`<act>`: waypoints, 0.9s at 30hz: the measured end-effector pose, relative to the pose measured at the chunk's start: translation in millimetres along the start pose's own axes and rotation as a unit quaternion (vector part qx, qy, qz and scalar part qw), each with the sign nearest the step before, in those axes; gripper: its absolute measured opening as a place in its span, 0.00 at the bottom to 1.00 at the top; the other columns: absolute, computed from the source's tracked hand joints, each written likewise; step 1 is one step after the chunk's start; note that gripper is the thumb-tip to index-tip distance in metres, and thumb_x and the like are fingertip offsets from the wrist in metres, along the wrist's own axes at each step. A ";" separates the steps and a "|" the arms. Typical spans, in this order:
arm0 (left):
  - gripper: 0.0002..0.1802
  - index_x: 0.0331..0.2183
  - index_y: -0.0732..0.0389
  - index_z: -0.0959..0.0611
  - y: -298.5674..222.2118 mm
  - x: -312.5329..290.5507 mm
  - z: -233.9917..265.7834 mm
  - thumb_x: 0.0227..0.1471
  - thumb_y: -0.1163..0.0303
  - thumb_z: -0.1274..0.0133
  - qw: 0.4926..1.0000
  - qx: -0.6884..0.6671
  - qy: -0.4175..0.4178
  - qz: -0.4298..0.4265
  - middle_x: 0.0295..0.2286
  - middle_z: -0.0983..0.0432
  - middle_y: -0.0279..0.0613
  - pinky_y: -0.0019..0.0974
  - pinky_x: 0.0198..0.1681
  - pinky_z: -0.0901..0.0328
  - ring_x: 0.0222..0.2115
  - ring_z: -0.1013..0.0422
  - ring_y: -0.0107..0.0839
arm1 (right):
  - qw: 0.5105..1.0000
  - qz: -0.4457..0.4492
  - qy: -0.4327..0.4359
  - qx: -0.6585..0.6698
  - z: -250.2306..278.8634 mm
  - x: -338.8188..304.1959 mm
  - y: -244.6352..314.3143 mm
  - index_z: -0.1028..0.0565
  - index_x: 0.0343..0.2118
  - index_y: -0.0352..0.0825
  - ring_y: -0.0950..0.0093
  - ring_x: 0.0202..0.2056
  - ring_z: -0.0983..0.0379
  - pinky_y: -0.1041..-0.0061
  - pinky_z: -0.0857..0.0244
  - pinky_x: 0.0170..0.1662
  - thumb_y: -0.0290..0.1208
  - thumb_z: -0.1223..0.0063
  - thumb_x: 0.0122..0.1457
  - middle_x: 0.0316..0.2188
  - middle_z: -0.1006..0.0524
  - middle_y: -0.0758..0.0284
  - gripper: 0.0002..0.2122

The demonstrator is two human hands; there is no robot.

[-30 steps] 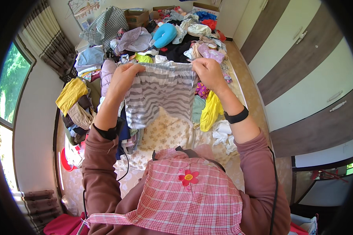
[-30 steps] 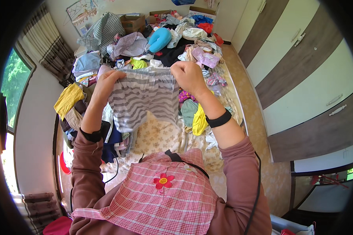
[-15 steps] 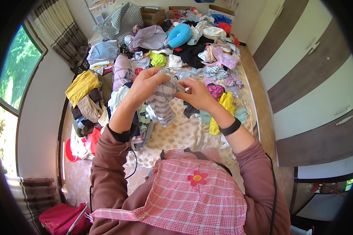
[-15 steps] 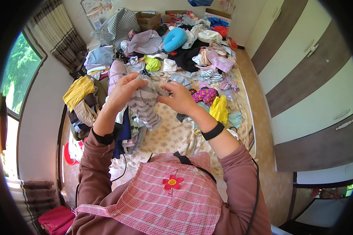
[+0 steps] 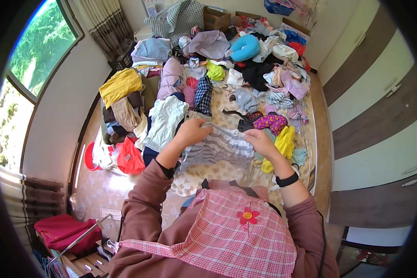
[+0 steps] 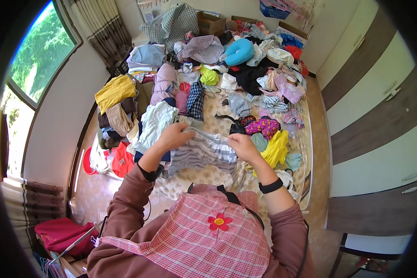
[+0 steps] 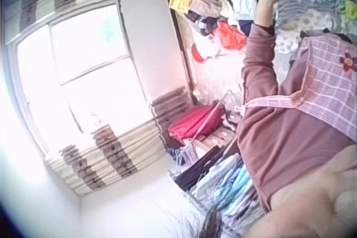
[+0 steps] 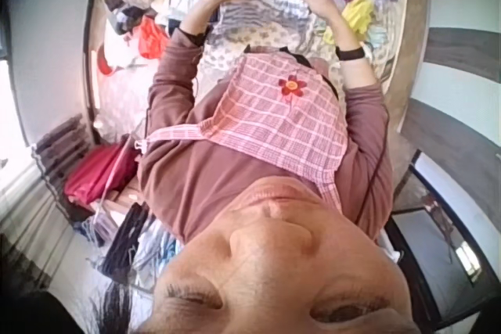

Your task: The camera wearer is folding various items of children's and adult clothing on a bed.

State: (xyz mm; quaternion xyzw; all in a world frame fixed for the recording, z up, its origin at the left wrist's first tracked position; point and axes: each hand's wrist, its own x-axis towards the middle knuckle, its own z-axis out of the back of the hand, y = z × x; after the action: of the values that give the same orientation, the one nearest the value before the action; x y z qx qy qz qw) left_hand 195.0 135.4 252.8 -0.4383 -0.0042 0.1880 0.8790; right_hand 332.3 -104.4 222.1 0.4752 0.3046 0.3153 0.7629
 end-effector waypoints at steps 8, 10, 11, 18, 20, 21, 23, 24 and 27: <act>0.27 0.39 0.65 0.21 -32.3 -23.1 -56.6 0.46 0.50 0.48 0.999 0.044 -0.015 0.026 0.31 0.24 0.61 0.45 0.39 0.34 0.34 0.26 0.53 | 0.884 -0.170 0.059 0.431 -45.5 -18.2 -1.0 0.31 0.44 0.35 0.73 0.36 0.25 0.70 0.27 0.38 0.30 0.58 0.61 0.38 0.26 0.67 0.10; 0.34 0.40 0.68 0.23 -36.4 -29.7 -64.8 0.45 0.45 0.47 0.999 0.004 0.031 0.023 0.30 0.24 0.60 0.45 0.38 0.33 0.34 0.26 0.52 | 0.884 -0.159 0.072 0.434 -48.8 -25.1 15.4 0.33 0.46 0.36 0.71 0.39 0.26 0.67 0.29 0.42 0.32 0.59 0.63 0.42 0.28 0.65 0.11; 0.38 0.42 0.70 0.24 -39.7 -30.8 -63.0 0.44 0.42 0.45 0.999 0.005 0.039 0.019 0.30 0.23 0.59 0.44 0.37 0.33 0.34 0.25 0.52 | 0.872 -0.147 0.064 0.462 -49.6 -27.5 20.0 0.34 0.46 0.34 0.69 0.40 0.26 0.65 0.28 0.42 0.34 0.61 0.64 0.41 0.27 0.64 0.12; 0.29 0.37 0.67 0.21 -33.5 -26.4 -41.8 0.41 0.50 0.42 0.995 0.009 0.082 -0.064 0.29 0.23 0.58 0.44 0.36 0.33 0.33 0.26 0.51 | 0.907 -0.109 0.122 0.387 -30.8 -32.3 32.1 0.31 0.45 0.29 0.72 0.38 0.25 0.71 0.27 0.40 0.40 0.62 0.65 0.38 0.25 0.61 0.17; 0.27 0.39 0.67 0.22 -30.4 -17.2 -29.6 0.43 0.54 0.43 0.997 0.027 0.044 -0.048 0.29 0.24 0.59 0.41 0.36 0.33 0.34 0.26 0.49 | 0.933 -0.093 0.037 0.346 -28.2 -30.7 22.1 0.31 0.44 0.30 0.74 0.34 0.25 0.74 0.27 0.37 0.38 0.60 0.64 0.37 0.24 0.61 0.16; 0.27 0.40 0.68 0.22 -32.7 -13.4 -19.8 0.43 0.56 0.43 1.000 -0.007 0.014 -0.024 0.30 0.24 0.58 0.41 0.37 0.33 0.34 0.25 0.48 | 0.925 -0.096 -0.009 0.368 -26.8 -29.9 15.4 0.31 0.43 0.31 0.75 0.31 0.25 0.75 0.27 0.35 0.35 0.59 0.64 0.35 0.24 0.62 0.13; 0.25 0.41 0.68 0.23 -24.6 -2.3 -1.2 0.45 0.60 0.43 0.994 -0.060 -0.084 -0.032 0.31 0.23 0.54 0.40 0.36 0.33 0.32 0.25 0.43 | 0.920 -0.103 -0.029 0.376 -23.4 -30.6 4.6 0.31 0.43 0.31 0.75 0.31 0.25 0.76 0.27 0.34 0.35 0.58 0.63 0.34 0.24 0.62 0.12; 0.23 0.41 0.68 0.23 -16.1 3.2 9.2 0.46 0.62 0.43 0.984 -0.077 -0.151 -0.063 0.32 0.22 0.51 0.39 0.35 0.32 0.31 0.25 0.40 | 0.916 -0.109 -0.046 0.384 -22.7 -30.7 1.2 0.31 0.42 0.31 0.75 0.30 0.25 0.76 0.27 0.33 0.34 0.58 0.63 0.34 0.24 0.63 0.12; 0.20 0.45 0.62 0.25 -23.2 13.0 53.1 0.50 0.67 0.44 0.930 -0.336 -0.146 -0.027 0.34 0.23 0.35 0.28 0.35 0.32 0.32 0.27 0.22 | 0.913 -0.122 -0.050 0.385 -19.3 -32.6 -11.9 0.31 0.42 0.31 0.76 0.29 0.26 0.76 0.28 0.33 0.33 0.58 0.63 0.32 0.25 0.64 0.11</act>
State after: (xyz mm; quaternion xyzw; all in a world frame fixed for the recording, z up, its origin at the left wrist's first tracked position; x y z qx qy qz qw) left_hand 205.5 167.9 301.4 -0.6754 -0.2075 0.2139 0.6746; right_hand 299.7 -123.3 209.6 0.7066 0.4194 0.0535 0.5674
